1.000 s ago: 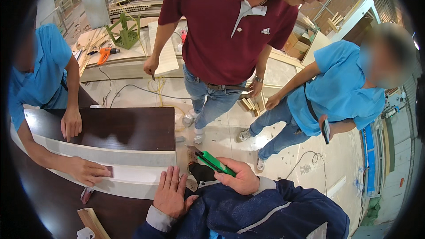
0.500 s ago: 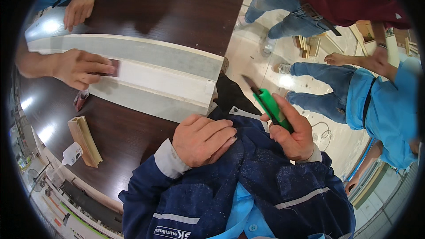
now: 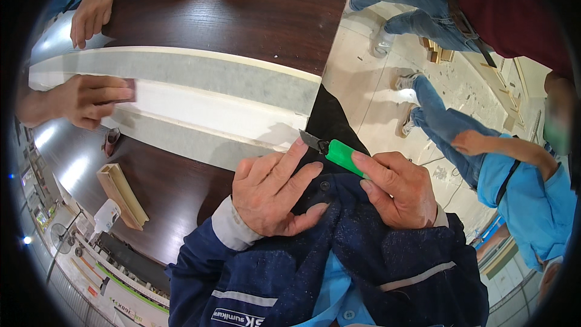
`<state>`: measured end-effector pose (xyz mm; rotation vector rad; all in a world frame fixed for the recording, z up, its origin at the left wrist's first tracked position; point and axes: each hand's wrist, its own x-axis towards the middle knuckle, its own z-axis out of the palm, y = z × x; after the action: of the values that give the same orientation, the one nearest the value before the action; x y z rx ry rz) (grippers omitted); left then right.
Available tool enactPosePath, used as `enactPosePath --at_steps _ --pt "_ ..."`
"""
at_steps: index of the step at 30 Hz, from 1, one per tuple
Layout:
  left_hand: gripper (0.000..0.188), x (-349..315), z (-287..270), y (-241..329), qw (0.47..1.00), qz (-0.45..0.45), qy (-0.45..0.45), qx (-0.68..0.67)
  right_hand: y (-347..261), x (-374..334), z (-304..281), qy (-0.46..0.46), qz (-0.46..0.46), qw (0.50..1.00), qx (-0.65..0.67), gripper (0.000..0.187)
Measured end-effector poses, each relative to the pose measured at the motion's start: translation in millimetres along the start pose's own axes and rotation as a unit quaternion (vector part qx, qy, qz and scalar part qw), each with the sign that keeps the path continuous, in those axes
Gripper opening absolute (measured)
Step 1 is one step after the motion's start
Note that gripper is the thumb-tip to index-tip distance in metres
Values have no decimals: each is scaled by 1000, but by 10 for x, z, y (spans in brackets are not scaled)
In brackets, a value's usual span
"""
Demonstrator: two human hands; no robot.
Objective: The person trims excess edge banding from a dark wood panel using a utility knife and then sands the edge with a sanding block. The person works along the length of the panel, removing the overhang and smoothing the surface.
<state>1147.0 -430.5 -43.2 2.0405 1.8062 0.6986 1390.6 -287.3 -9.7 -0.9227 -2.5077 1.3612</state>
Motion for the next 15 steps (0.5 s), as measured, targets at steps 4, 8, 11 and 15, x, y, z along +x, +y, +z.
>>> enactPosePath --at_steps 4,8,11,15 --pt "52 23 -38 -57 1000 -11 10 -4 -44 85 -20 1 -7 1000 -15 62" --pt "51 26 -71 -118 1000 -18 18 -10 -94 163 -35 -12 -1 1000 -23 65" --pt "49 23 -76 -155 999 -23 30 -15 -121 209 -40 -20 3 999 -34 65" --pt "49 28 -53 -183 999 -28 26 -27 -132 258 -51 -24 17 999 -32 66"
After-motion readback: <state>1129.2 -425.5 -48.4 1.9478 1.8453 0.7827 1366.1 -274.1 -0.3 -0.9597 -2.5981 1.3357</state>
